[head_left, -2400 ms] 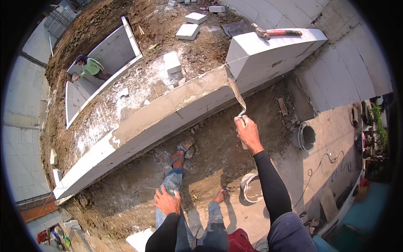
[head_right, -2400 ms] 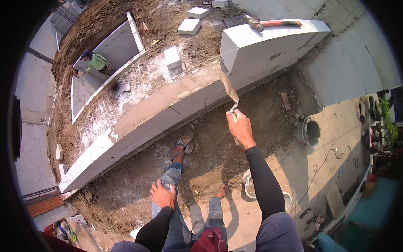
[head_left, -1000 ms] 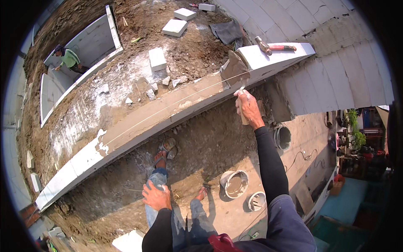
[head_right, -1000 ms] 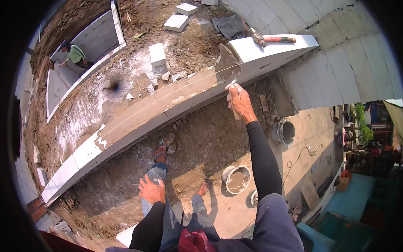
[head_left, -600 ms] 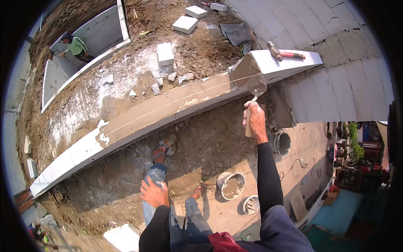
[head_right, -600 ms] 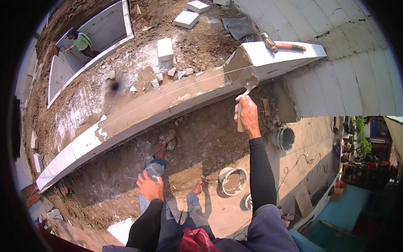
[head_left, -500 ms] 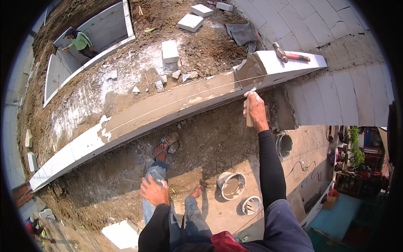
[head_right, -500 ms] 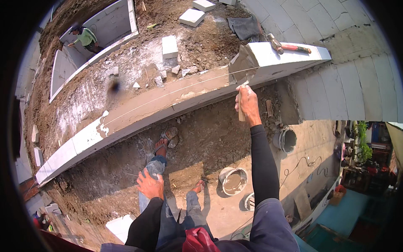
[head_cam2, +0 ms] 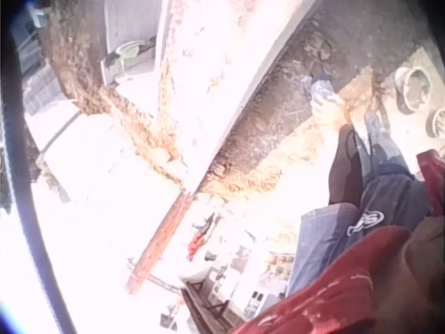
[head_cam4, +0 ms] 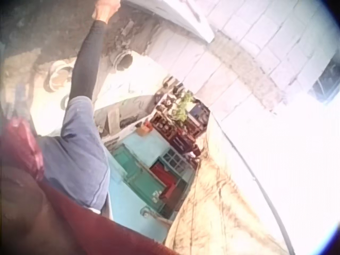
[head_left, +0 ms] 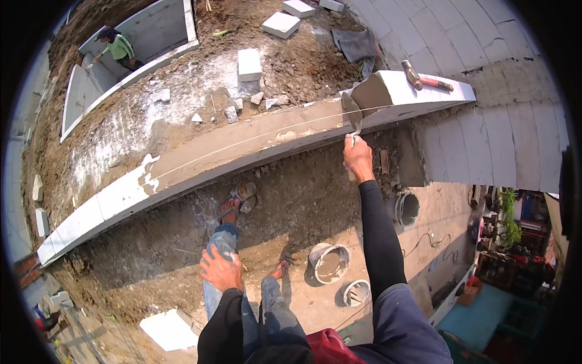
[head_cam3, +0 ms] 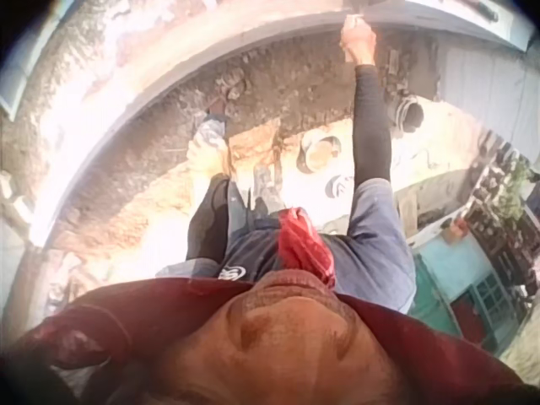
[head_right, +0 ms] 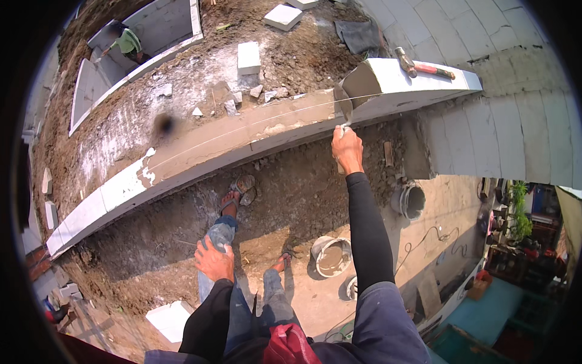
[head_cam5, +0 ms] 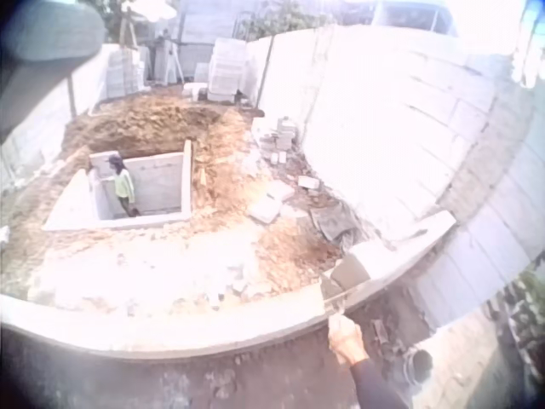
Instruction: The person organizes concrete blocks, applies mortar to the top of a masonry wall using a trowel, and سپس positions a concrete block onto the wall, tapping it into place with a hammer.
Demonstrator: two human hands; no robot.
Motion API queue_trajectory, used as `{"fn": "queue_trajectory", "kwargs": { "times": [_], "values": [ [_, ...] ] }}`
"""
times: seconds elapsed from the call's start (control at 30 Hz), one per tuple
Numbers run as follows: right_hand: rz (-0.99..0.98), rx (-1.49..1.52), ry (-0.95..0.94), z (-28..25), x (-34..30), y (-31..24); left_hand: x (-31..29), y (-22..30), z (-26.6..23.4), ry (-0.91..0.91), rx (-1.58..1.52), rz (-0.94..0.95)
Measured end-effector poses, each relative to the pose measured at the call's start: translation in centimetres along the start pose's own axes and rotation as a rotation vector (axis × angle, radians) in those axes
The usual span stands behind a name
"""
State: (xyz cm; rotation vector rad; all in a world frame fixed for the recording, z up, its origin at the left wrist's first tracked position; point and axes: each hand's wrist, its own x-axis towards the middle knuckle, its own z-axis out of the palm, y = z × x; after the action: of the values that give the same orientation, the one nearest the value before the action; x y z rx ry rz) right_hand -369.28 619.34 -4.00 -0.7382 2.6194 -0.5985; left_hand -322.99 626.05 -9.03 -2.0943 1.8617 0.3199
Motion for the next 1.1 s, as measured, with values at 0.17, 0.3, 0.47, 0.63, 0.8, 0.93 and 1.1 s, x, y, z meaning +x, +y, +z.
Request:
{"fn": "queue_trajectory", "kwargs": {
  "times": [0.17, 0.3, 0.47, 0.63, 0.8, 0.93, 1.1],
  "values": [
    [-0.08, -0.007, 0.184, -3.5, -2.6, -3.4, -0.1, -0.8, -0.1, 0.039, -0.011, -0.002],
    [-0.113, 0.035, 0.255, -2.5, -8.0, -0.8, 0.0, -1.2, 0.0, 0.033, -0.015, -0.016],
    [-0.136, -0.182, 0.136, 0.3, -5.3, 0.0, -0.4, -0.6, 0.0, 0.029, -0.01, 0.028],
    [-0.14, -0.177, 0.163, -2.1, -5.8, 2.0, -0.5, -1.4, 0.5, 0.018, 0.002, 0.013],
    [-0.161, -0.045, 0.204, -6.5, -10.3, 3.4, -0.1, -2.0, 0.5, 0.026, 0.02, -0.013],
    [-0.335, -0.091, 0.162, -7.3, -3.3, 0.4, -0.7, -0.6, -0.2, 0.009, 0.013, 0.034],
    [-0.16, 0.32, 0.035, -7.2, -4.1, -1.0, -0.7, -2.1, 1.0, 0.058, 0.01, 0.042]
  ]
}}
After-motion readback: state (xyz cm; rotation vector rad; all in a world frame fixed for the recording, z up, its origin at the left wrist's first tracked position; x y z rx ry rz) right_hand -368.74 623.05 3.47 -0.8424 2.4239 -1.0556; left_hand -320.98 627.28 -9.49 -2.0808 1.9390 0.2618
